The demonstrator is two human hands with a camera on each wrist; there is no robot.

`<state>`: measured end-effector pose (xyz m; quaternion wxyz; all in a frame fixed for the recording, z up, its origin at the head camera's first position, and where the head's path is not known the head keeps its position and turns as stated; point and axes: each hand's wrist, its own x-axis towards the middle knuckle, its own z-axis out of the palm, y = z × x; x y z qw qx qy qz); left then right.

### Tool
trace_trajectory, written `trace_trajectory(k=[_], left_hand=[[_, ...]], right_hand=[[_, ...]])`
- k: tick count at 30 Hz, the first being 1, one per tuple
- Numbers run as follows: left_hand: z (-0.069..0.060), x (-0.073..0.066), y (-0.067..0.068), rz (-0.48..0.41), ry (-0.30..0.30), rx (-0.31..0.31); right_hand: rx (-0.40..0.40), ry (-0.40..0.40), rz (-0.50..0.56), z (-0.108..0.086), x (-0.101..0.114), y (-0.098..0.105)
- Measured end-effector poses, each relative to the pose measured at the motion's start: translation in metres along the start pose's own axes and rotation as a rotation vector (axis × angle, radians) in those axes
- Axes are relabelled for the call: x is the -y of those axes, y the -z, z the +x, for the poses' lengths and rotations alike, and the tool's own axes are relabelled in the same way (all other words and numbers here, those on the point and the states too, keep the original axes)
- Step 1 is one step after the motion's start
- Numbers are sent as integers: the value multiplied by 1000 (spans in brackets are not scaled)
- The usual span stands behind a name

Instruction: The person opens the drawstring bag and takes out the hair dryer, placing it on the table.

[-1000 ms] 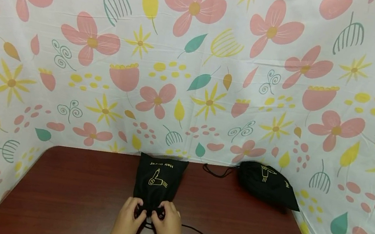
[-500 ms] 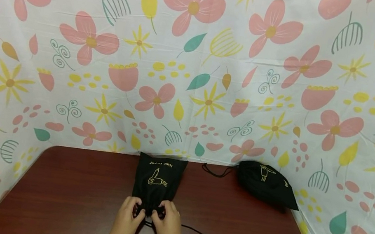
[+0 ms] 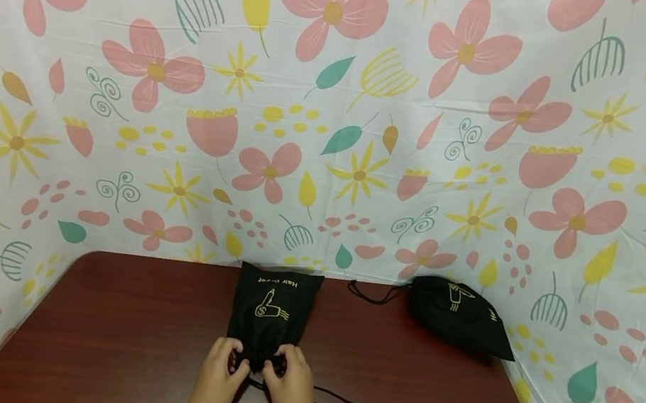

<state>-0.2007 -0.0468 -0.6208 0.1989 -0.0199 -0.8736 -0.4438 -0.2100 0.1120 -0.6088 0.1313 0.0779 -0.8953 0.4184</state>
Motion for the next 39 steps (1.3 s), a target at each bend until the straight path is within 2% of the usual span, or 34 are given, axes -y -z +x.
trace_trajectory(k=[14, 22, 31, 39], left_hand=[[1, 1, -3, 1, -60, -100], [-1, -2, -1, -29, -41, -93], [1, -4, 2, -47, 41, -37], [1, -3, 1, -36, 46, -50]], right_hand=[[5, -7, 28, 0, -1, 1], [-7, -5, 47, 0, -2, 1], [-11, -17, 46, 2, -2, 2], [-20, -23, 53, 2, -3, 3]])
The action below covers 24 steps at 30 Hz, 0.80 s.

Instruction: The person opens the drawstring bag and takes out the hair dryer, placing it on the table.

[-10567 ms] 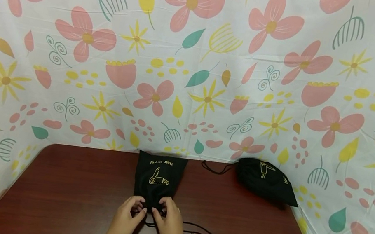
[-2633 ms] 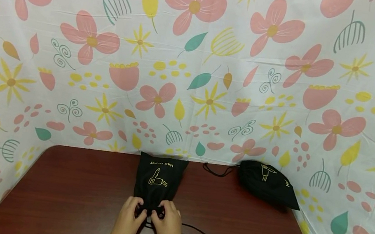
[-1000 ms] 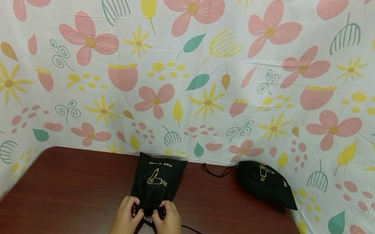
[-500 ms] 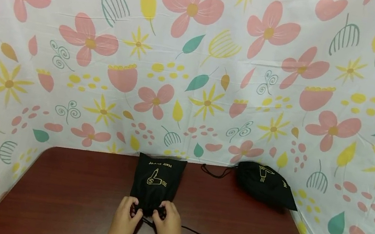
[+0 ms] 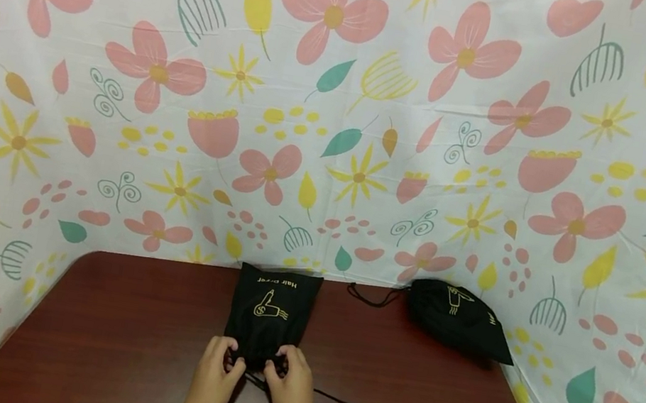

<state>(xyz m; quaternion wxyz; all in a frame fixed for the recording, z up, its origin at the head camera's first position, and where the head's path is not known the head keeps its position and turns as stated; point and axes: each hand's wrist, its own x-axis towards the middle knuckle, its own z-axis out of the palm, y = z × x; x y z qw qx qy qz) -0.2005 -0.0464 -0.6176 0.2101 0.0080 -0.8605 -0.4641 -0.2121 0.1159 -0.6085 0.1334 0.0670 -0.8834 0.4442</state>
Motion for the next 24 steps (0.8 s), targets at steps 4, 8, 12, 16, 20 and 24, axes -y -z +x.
trace_trajectory(k=[4, 8, 12, 16, 20, 24], left_hand=[[0, 1, -1, 1, 0, -1], [0, 0, -1, -4, -3, -16], [0, -2, 0, -19, -13, -43], [0, -1, 1, -33, -3, -56], [0, -1, 2, -39, 9, -60], [1, -1, 3, -47, 7, -68]], right_hand=[[-7, -7, -1, 0, 0, 1], [-22, -9, 14, 0, -2, 1], [-38, -9, 24, 0, -3, 1], [-44, -9, 30, 0, -4, 0], [-45, -9, 34, 1, -4, 0], [-48, -10, 41, 1, -4, 0]])
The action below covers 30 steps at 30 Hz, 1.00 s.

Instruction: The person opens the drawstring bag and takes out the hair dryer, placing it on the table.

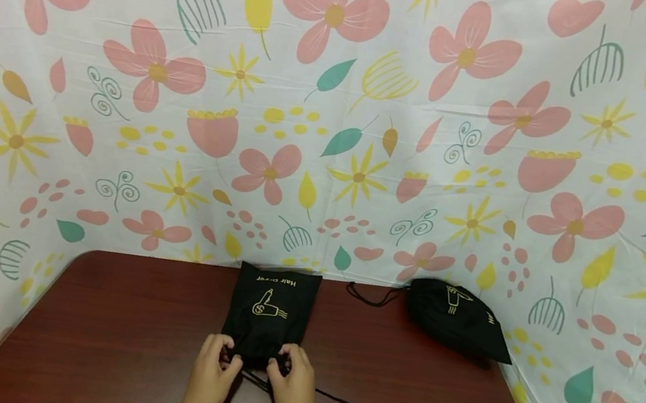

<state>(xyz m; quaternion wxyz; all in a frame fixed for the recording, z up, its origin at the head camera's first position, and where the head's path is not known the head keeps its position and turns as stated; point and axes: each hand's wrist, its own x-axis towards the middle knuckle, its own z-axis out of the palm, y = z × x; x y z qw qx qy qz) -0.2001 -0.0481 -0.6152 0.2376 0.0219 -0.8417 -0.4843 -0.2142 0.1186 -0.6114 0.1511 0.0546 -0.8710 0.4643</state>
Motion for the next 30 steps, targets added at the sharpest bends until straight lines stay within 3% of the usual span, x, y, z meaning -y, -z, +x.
trace_trajectory(k=[20, 30], left_hand=[[0, 2, -1, -19, 35, 1], [1, 1, 1, -30, 69, 36]], right_hand=[[-6, -10, -1, 0, -1, 0], [-14, -5, 11, 1, -1, 0]])
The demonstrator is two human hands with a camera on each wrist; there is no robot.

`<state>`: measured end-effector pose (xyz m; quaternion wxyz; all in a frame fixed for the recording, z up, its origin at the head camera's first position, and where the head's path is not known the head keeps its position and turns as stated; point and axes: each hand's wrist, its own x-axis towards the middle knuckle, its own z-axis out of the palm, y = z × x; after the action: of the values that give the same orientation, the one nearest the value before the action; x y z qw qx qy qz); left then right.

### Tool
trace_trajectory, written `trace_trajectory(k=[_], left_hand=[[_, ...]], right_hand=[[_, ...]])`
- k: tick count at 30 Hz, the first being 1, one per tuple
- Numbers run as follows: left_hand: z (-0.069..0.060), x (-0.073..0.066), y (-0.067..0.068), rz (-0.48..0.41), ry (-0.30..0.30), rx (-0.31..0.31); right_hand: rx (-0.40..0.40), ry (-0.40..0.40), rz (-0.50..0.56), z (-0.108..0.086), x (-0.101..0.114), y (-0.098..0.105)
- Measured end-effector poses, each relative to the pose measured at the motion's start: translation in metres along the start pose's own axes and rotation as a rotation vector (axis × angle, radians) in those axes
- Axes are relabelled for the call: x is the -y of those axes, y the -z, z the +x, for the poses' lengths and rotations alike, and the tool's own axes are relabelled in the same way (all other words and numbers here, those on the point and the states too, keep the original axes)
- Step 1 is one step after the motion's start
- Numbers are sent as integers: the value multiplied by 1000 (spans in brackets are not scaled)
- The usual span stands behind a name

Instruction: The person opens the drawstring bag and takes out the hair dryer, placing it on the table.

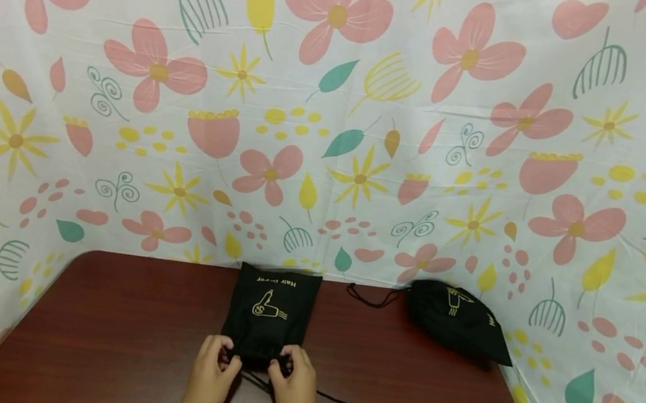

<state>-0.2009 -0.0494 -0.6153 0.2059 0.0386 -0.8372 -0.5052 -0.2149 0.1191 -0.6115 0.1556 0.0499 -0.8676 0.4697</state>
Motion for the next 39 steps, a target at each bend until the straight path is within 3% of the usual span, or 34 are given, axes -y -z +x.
trace_trajectory(k=[19, 39], left_hand=[[0, -3, 1, -22, 27, 5], [1, 0, -1, -32, 1, -29]], right_hand=[[-16, -7, 25, 1, 1, 1], [9, -67, 40, 1, 2, 3]])
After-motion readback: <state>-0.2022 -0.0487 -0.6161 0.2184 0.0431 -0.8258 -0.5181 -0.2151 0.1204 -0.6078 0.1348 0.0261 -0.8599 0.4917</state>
